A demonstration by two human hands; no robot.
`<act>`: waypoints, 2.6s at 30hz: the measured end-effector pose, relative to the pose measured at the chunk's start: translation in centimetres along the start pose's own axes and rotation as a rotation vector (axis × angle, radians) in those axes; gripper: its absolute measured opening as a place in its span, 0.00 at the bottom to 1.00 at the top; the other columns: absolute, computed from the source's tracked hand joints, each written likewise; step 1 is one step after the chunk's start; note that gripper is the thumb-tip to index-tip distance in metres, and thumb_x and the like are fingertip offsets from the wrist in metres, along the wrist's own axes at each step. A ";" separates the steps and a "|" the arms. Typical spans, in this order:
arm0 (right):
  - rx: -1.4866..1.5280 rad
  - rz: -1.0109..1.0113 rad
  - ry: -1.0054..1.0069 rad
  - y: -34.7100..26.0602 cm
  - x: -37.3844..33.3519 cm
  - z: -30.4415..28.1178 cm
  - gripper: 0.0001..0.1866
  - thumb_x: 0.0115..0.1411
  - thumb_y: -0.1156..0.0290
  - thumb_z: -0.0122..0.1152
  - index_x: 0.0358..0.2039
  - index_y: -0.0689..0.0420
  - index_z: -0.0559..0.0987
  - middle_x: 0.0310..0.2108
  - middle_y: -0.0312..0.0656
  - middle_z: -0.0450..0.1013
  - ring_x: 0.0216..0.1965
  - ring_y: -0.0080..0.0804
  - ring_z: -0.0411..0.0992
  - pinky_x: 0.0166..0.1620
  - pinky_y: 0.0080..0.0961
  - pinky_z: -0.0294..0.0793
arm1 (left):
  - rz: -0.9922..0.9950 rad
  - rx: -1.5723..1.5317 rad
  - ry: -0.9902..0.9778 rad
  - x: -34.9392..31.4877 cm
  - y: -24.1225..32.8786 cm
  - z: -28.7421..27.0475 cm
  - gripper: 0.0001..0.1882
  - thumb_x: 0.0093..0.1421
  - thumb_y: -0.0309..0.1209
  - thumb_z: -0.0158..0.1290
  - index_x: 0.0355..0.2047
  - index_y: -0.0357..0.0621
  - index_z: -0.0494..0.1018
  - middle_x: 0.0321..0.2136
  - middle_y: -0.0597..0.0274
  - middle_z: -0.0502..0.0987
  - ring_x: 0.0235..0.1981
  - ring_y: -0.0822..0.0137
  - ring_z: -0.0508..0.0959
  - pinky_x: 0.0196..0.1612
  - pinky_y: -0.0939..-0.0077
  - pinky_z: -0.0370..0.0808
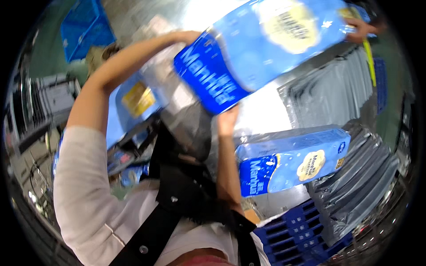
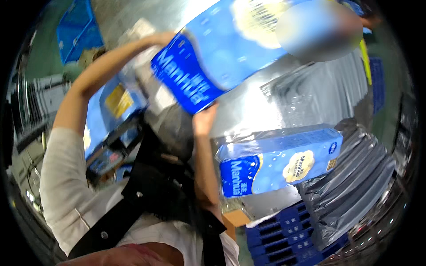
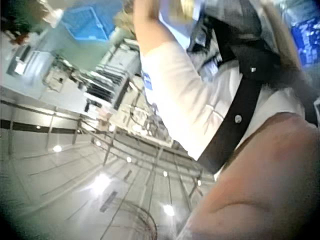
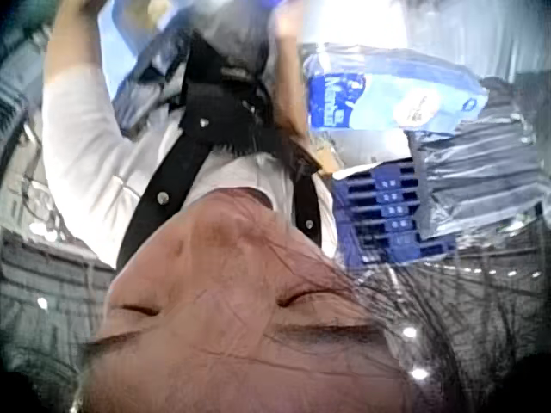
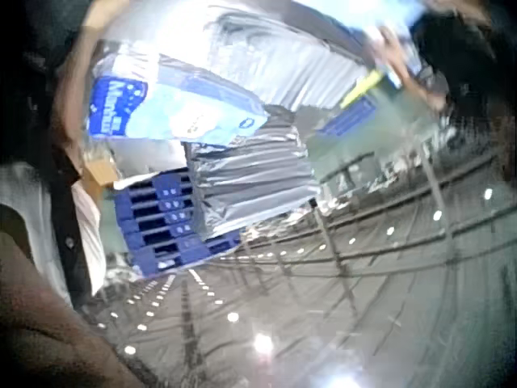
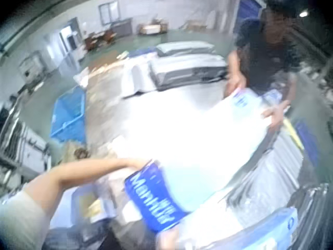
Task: The person places multi-packs of toilet paper into plastic mailer bags, seals the bags by hand, and places the packed items onto a conveyor belt.
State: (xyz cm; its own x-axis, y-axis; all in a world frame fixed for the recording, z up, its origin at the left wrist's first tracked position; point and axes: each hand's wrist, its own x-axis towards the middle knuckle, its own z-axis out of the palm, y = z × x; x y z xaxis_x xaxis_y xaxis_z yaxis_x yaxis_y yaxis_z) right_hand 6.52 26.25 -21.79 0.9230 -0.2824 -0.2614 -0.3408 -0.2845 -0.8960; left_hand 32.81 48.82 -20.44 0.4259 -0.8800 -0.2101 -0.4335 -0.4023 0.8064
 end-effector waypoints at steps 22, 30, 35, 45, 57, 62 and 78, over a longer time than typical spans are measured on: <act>-0.114 -0.040 -0.558 -7.7 -18.3 13.5 0.50 0.50 0.46 0.52 0.51 0.81 0.45 0.54 0.71 0.42 0.56 0.59 0.46 0.56 0.43 0.47 | -0.299 0.945 0.375 -30.2 3.4 3.2 0.21 0.50 0.33 0.45 0.46 0.41 0.66 0.52 0.50 0.60 0.54 0.51 0.57 0.57 0.60 0.52; 1.216 0.412 0.000 -11.5 -11.7 -0.7 0.32 0.61 0.48 0.31 0.55 0.63 0.57 0.53 0.44 0.58 0.53 0.33 0.55 0.56 0.26 0.52 | -0.400 -1.266 0.250 -13.0 14.8 4.9 0.31 0.60 0.49 0.34 0.60 0.48 0.46 0.59 0.54 0.49 0.59 0.59 0.52 0.59 0.66 0.51; 1.028 0.073 0.103 -13.7 -4.9 -8.7 0.24 0.57 0.62 0.44 0.50 0.64 0.63 0.46 0.45 0.66 0.45 0.34 0.65 0.50 0.27 0.62 | -0.108 -1.089 0.322 -2.7 23.2 -1.5 0.34 0.59 0.51 0.35 0.60 0.49 0.43 0.59 0.55 0.47 0.59 0.61 0.51 0.60 0.65 0.49; 1.034 -0.522 -0.038 -38.2 32.1 -38.1 0.15 0.54 0.67 0.48 0.37 0.64 0.70 0.37 0.47 0.70 0.37 0.40 0.70 0.43 0.34 0.68 | 0.049 -0.208 0.451 22.7 41.4 -30.2 0.42 0.53 0.59 0.38 0.59 0.42 0.47 0.59 0.43 0.45 0.60 0.56 0.48 0.59 0.56 0.45; 0.015 0.003 0.192 -14.9 31.6 -32.1 0.35 0.53 0.51 0.51 0.56 0.57 0.56 0.58 0.49 0.51 0.59 0.41 0.49 0.57 0.32 0.47 | 0.000 0.768 0.672 45.7 25.3 -25.9 0.31 0.54 0.56 0.38 0.50 0.48 0.63 0.52 0.58 0.62 0.56 0.57 0.57 0.53 0.40 0.52; -0.758 -0.315 0.480 -7.8 20.1 -40.4 0.28 0.49 0.60 0.57 0.48 0.63 0.65 0.49 0.57 0.60 0.54 0.53 0.54 0.56 0.39 0.52 | 0.034 0.800 0.906 48.1 21.8 -27.6 0.18 0.54 0.44 0.43 0.42 0.54 0.70 0.41 0.55 0.70 0.44 0.56 0.67 0.45 0.57 0.64; -1.197 -0.233 0.939 5.9 15.5 -56.3 0.32 0.50 0.44 0.48 0.42 0.63 0.71 0.40 0.55 0.69 0.43 0.51 0.66 0.48 0.39 0.60 | 0.236 0.606 0.160 41.1 23.3 13.2 0.22 0.42 0.26 0.54 0.41 0.37 0.67 0.42 0.51 0.67 0.48 0.54 0.65 0.50 0.65 0.65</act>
State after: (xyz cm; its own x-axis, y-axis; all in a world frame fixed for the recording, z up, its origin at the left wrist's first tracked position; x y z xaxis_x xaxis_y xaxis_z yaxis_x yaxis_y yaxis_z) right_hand 8.78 -31.43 -10.90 0.6893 -0.4553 0.5636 -0.5732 -0.8185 0.0397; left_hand 29.69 -0.03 -17.62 0.3571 -0.9323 0.0566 -0.8792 -0.3151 0.3573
